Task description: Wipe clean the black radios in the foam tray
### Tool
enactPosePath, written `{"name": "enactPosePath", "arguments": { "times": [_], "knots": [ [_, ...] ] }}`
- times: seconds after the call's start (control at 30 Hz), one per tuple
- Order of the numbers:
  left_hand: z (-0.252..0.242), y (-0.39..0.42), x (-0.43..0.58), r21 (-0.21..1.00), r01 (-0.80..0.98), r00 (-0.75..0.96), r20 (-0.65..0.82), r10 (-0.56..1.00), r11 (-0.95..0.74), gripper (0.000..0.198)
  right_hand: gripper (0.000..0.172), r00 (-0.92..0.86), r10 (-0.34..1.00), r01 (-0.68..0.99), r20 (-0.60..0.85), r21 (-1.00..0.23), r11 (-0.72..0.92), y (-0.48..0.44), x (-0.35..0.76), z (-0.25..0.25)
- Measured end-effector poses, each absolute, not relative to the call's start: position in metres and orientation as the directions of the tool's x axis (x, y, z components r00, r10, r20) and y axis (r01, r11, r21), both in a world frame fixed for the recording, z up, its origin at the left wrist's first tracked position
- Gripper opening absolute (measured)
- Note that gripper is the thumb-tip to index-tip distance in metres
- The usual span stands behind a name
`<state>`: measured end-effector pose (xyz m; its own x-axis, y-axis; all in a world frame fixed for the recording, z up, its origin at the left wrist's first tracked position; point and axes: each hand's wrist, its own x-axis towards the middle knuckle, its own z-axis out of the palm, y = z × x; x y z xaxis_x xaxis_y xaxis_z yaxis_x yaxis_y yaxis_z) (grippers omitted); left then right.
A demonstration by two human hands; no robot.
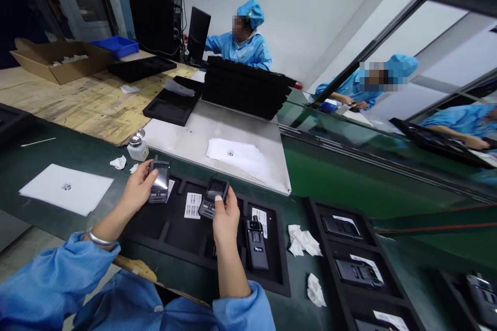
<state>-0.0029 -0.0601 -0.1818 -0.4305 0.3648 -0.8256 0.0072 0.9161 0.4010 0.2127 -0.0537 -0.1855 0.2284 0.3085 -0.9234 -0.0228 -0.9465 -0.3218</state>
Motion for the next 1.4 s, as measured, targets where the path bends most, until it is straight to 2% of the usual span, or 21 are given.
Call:
{"name": "enactPosePath", "arguments": {
  "times": [0.03,0.07,0.1,0.13,0.2,0.37,0.5,0.6,0.7,0.77,0.8,0.87,0.93,1.03,1.13,1.2,1.3,1.4],
  "knots": [
    [-0.187,-0.058,-0.008,0.379,0.281,-0.425,-0.775,0.468,0.882,0.064,0.064,0.217,0.425,0.266,-0.879,-0.366,-0.892,-0.053,0.211,-0.190],
    [-0.193,-0.057,-0.010,0.311,0.511,-0.373,-0.759,0.533,0.801,0.066,0.065,0.179,0.492,0.506,-0.852,-0.349,-0.789,-0.053,0.207,-0.194],
    [-0.199,-0.058,-0.009,0.229,0.674,-0.312,-0.773,0.552,0.702,0.067,0.066,0.122,0.506,0.677,-0.854,-0.301,-0.671,-0.054,0.200,-0.197],
    [-0.204,-0.059,-0.007,0.168,0.772,-0.258,-0.799,0.543,0.613,0.067,0.067,0.078,0.479,0.792,-0.875,-0.237,-0.563,-0.056,0.192,-0.199],
    [-0.215,-0.065,0.001,0.122,0.856,-0.187,-0.832,0.522,0.502,0.068,0.068,0.027,0.473,0.880,-0.881,-0.203,-0.429,-0.064,0.172,-0.205],
    [-0.231,-0.076,0.015,0.196,0.822,-0.172,-0.810,0.560,0.535,0.077,0.066,0.080,0.531,0.898,-0.844,-0.171,-0.406,-0.084,0.146,-0.224],
    [-0.232,-0.074,0.026,0.079,0.877,-0.253,-0.762,0.596,0.474,0.078,0.066,0.093,0.523,0.882,-0.847,-0.174,-0.439,-0.083,0.145,-0.227],
    [-0.231,-0.069,0.029,-0.010,0.870,-0.330,-0.755,0.566,0.493,0.081,0.068,0.058,0.517,0.847,-0.854,-0.232,-0.479,-0.074,0.161,-0.214],
    [-0.220,-0.064,0.028,-0.017,0.866,-0.342,-0.748,0.568,0.499,0.082,0.063,0.024,0.552,0.847,-0.833,-0.277,-0.454,-0.066,0.210,-0.192],
    [-0.205,-0.063,0.035,0.027,0.876,-0.311,-0.731,0.608,0.481,0.075,0.061,0.151,0.578,0.868,-0.802,-0.172,-0.466,-0.066,0.257,-0.176],
    [-0.195,-0.064,0.043,0.062,0.874,-0.281,-0.745,0.606,0.482,0.072,0.060,0.246,0.552,0.870,-0.797,-0.071,-0.489,-0.068,0.281,-0.170],
    [-0.177,-0.067,0.071,0.139,0.838,-0.171,-0.852,0.495,0.528,0.074,0.067,0.385,0.451,0.854,-0.806,0.125,-0.505,-0.075,0.320,-0.159],
    [-0.166,-0.073,0.110,0.213,0.818,-0.014,-0.921,0.389,0.534,0.084,0.069,0.407,0.293,0.847,-0.865,0.236,-0.476,-0.084,0.342,-0.152],
    [-0.166,-0.079,0.165,0.239,0.872,0.088,-0.935,0.343,0.428,0.096,0.073,0.361,0.188,0.870,-0.913,0.257,-0.421,-0.092,0.348,-0.149],
    [-0.174,-0.076,0.197,0.181,0.907,0.069,-0.955,0.287,0.381,0.096,0.071,0.325,0.217,0.890,-0.920,0.221,-0.398,-0.090,0.341,-0.151],
    [-0.178,-0.070,0.204,0.181,0.906,0.082,-0.962,0.260,0.384,0.093,0.072,0.312,0.238,0.902,-0.920,0.207,-0.380,-0.085,0.338,-0.155],
    [-0.180,-0.061,0.200,0.172,0.901,0.074,-0.966,0.249,0.399,0.099,0.074,0.319,0.253,0.899,-0.914,0.206,-0.387,-0.078,0.344,-0.161],
    [-0.184,-0.062,0.186,0.167,0.838,0.040,-0.968,0.246,0.520,0.103,0.076,0.355,0.243,0.838,-0.903,0.192,-0.512,-0.077,0.360,-0.164]
  ]
}}
